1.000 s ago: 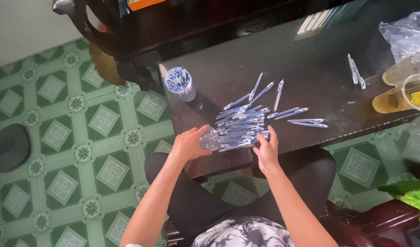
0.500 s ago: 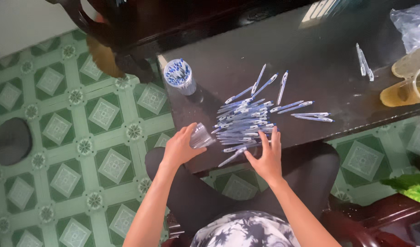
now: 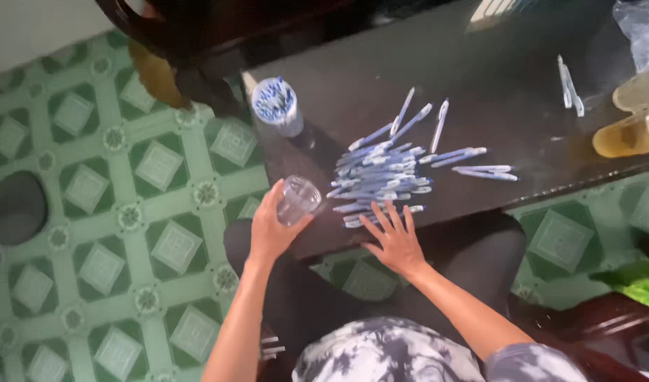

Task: The person sits at a table and disassembles blue and white ballpoint pens by hand. They remove the caps, ink cartridges, and internal springs, placing the separated components into distinct piles on the table.

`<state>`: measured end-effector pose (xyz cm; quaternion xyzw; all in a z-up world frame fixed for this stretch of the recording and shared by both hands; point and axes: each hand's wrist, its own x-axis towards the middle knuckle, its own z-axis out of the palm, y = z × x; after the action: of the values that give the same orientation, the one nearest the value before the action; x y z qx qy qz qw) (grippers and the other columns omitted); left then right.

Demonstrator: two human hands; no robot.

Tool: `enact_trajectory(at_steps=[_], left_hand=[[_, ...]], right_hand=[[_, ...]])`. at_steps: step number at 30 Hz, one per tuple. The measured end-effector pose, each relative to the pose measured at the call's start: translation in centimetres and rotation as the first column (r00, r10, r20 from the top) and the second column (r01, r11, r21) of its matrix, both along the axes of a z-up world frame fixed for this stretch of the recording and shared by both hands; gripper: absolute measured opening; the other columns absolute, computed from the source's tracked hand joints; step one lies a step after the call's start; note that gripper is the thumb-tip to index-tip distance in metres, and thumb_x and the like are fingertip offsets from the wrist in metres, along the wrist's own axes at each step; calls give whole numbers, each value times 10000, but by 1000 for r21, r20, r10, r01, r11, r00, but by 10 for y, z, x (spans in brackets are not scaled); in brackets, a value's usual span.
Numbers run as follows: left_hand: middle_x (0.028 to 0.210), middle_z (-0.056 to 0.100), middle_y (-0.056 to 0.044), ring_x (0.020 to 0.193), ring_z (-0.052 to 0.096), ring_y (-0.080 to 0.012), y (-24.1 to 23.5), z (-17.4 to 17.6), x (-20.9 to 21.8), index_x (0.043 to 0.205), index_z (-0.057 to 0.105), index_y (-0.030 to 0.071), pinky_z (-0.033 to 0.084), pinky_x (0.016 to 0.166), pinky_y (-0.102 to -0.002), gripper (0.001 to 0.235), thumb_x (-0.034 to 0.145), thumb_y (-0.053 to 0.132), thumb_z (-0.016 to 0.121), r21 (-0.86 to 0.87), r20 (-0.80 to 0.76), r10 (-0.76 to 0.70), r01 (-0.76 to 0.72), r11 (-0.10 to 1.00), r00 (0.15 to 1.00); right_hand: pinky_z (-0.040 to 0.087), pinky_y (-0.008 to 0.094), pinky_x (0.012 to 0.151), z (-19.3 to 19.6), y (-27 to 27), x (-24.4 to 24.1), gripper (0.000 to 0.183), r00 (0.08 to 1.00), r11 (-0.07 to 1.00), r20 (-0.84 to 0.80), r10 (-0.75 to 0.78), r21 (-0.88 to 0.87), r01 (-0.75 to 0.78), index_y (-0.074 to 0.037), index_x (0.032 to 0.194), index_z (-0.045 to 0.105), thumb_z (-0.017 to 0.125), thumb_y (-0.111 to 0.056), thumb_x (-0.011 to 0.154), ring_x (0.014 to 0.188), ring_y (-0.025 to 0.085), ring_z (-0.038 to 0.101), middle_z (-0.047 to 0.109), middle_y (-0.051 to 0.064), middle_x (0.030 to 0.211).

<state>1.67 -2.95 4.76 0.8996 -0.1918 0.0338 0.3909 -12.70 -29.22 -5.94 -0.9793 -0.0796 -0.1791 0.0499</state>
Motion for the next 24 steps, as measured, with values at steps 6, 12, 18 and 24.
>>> enact_trajectory(at_steps=[6,12,18,24], left_hand=[[1341,668,-88,1185,657,-265,0,-18,-7,1462,547,106,505,969,-415,985,663,541,922,-1,95,111,-112,994,989],[1429,562,-218,1197,656,-352,-23,-24,-4,1474,451,4,533,970,-453,989,711,398,943,-197,130,165,-138,971,978],[1385,549,-223,1295,595,-373,-38,-69,-1,1422,333,13,568,1040,-390,1002,686,239,974,-318,-64,209,-219,923,976],[1510,467,-231,1340,548,-382,-41,-52,-8,1548,235,51,509,1129,-479,1217,645,376,983,-172,-157,212,-238,956,965]], right_hand=[[210,649,1206,-1,-18,4,733,993,996,-89,80,57,-75,-328,1555,442,605,-544,875,1535,356,299,336,71,1673],[277,512,1234,2,-5,-9,538,994,938,104,-43,348,4,-229,1422,628,668,-380,908,1471,315,439,501,105,1571],[428,459,1145,7,4,-47,405,958,783,36,-286,585,212,-147,1284,668,706,-178,882,1364,297,546,555,106,1471],[491,397,967,-11,-7,-54,381,931,734,-78,-357,593,331,-193,1242,662,737,-188,868,1166,217,617,574,15,1271]])
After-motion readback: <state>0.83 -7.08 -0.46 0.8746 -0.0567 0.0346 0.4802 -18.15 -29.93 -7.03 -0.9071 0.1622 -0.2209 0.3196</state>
